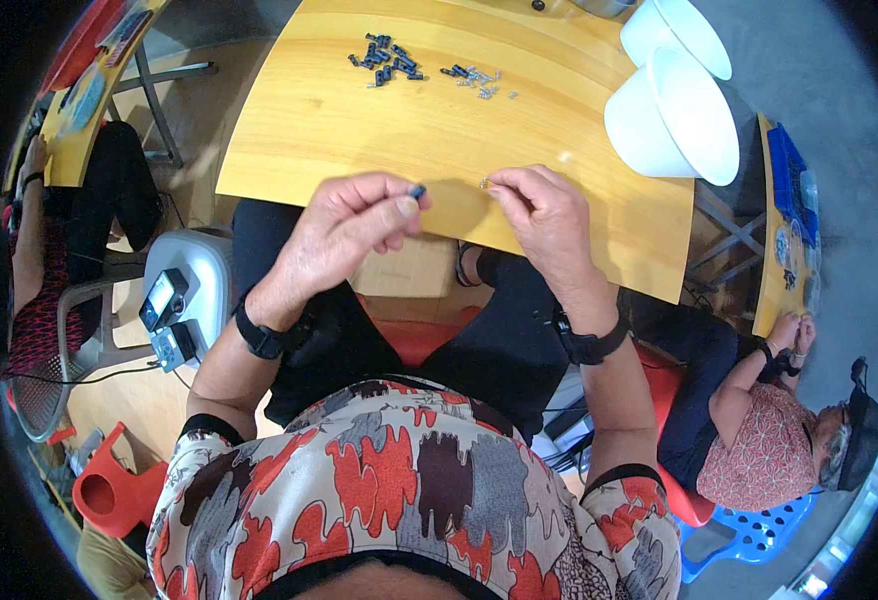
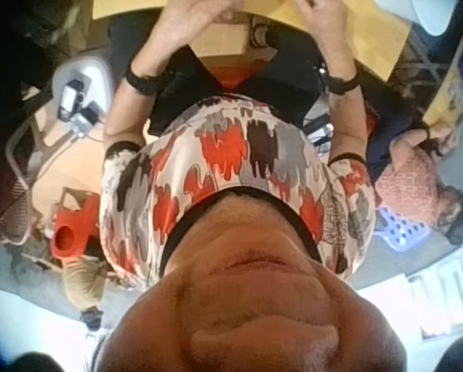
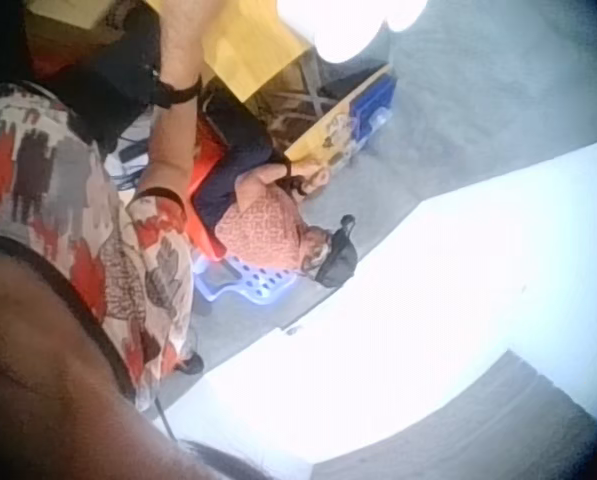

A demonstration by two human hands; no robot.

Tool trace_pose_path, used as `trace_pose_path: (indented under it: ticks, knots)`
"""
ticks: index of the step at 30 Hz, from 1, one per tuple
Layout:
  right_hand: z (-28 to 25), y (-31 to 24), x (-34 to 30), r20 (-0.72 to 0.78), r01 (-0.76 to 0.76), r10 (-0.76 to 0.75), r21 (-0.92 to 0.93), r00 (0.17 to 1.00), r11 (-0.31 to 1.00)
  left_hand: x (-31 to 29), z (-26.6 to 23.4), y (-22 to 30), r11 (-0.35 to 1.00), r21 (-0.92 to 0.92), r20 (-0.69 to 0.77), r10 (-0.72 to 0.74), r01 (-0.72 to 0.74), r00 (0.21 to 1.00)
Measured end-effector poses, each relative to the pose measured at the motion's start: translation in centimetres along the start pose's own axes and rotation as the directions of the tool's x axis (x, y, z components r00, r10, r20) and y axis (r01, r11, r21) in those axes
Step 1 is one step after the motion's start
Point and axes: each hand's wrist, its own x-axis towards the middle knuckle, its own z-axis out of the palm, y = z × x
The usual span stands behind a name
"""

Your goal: Assembling small plastic and metal components at a workbench by inserting silver pins into black plastic sockets.

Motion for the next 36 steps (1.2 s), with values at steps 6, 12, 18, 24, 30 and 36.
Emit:
trace_pose_path:
  ticks: [6, 12, 18, 24, 30, 36]
  knots:
    - [1.2, -0.9, 0.5, -0.031, 0.066, -0.077, -0.266, 0.997, 0.962, -1.7, 0.9, -1.8, 0.998, 0.031, 0.098, 0.06, -0.063, 0.993]
    - [1.2, -2.1, 1.2, 0.02, 0.106, -0.105, -0.303, 0.994, 0.947, -2.3, 0.4, -2.2, 0.983, 0.178, 0.083, 0.03, -0.044, 0.996]
    - [1.9, -0.9, 1.4, 0.007, 0.118, -0.12, -0.262, 0.993, 0.958, -2.7, 0.4, -2.0, 0.991, 0.133, 0.055, 0.001, -0.008, 0.999]
    - [1.8, -1.7, 3.8, -0.004, 0.112, -0.115, -0.169, 0.993, 0.979, -2.9, 0.4, -2.4, 0.985, 0.172, 0.067, -0.002, -0.01, 0.998]
    - [3.3, 0.3, 6.3, 0.048, 0.148, -0.14, -0.237, 0.989, 0.96, -3.4, 0.6, -1.9, 0.996, 0.09, 0.078, 0.019, -0.026, 0.997]
    - [2.2, 0.9, 6.4, -0.021, -0.066, 0.065, -0.065, 0.998, 0.996, -3.7, 0.0, -1.7, 0.996, 0.091, 0.046, -0.006, 0.002, 0.999]
